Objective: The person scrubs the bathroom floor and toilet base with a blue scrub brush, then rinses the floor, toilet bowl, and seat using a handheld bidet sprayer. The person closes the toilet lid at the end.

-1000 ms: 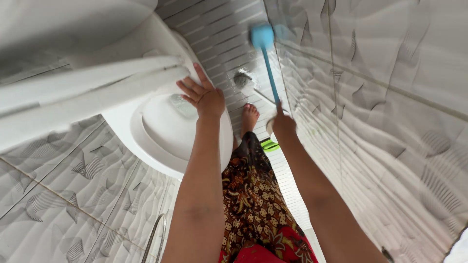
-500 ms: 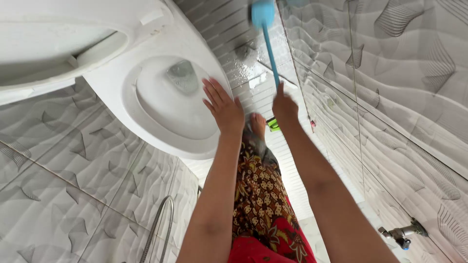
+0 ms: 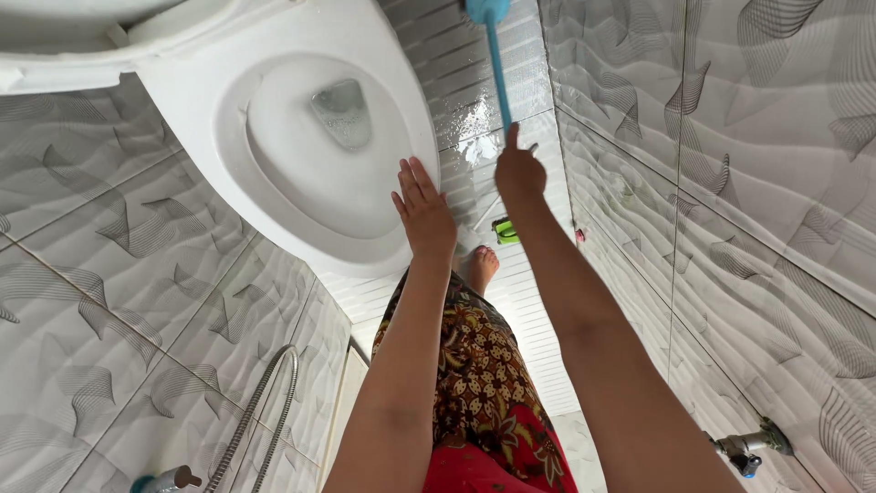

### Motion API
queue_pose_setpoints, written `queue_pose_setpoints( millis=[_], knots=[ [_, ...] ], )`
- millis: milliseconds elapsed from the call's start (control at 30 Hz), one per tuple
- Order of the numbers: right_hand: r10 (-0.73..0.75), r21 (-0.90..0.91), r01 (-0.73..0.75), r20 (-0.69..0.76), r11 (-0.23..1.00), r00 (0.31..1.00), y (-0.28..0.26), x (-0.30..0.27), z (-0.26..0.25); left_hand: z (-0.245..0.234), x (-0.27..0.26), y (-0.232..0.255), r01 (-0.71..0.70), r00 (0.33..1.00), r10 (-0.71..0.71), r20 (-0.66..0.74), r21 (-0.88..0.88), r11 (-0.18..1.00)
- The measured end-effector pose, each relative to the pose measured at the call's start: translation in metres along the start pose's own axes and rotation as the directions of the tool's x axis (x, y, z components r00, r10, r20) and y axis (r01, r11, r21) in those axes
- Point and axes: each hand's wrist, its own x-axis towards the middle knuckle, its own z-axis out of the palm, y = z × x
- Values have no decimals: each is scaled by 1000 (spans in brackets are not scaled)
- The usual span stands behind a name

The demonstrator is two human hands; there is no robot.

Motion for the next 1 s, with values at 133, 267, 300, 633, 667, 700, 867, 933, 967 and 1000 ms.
queue_pose_setpoints(
  millis=[133,267,300,633,667,700,867,933,967,1000],
  knots=[
    [-50,-86,54,45,995,998,-10,-87,12,8,-2,-3,55,998,-56,-10,-58,997],
    [13,12,-19,410,1000,912,-4,-185,5,17,-9,-6,79,996,-81,-46,-41,996],
    [20,32,-41,494,999,869,-6,-183,-2,19,-11,-7,72,995,-74,-64,-28,997],
    [-75,39,72,77,997,994,-26,-45,9,36,-24,-15,151,985,-158,-75,-88,985],
    [-33,29,28,172,999,985,-13,-73,13,35,-25,-16,147,985,-153,-77,-74,986],
    [12,13,-16,264,1000,964,4,-108,18,34,-25,-17,144,986,-148,-78,-60,988],
    [111,-7,-118,394,993,912,70,-204,34,39,-14,-19,170,985,-170,28,-2,985],
    [115,1,-123,344,992,932,73,-189,39,43,-8,-21,184,981,-186,54,40,982],
    [100,14,-109,285,994,953,70,-169,41,46,-4,-22,178,983,-181,33,67,982],
    [95,18,-101,211,995,973,68,-148,43,48,-3,-25,178,984,-180,13,95,979]
  ],
)
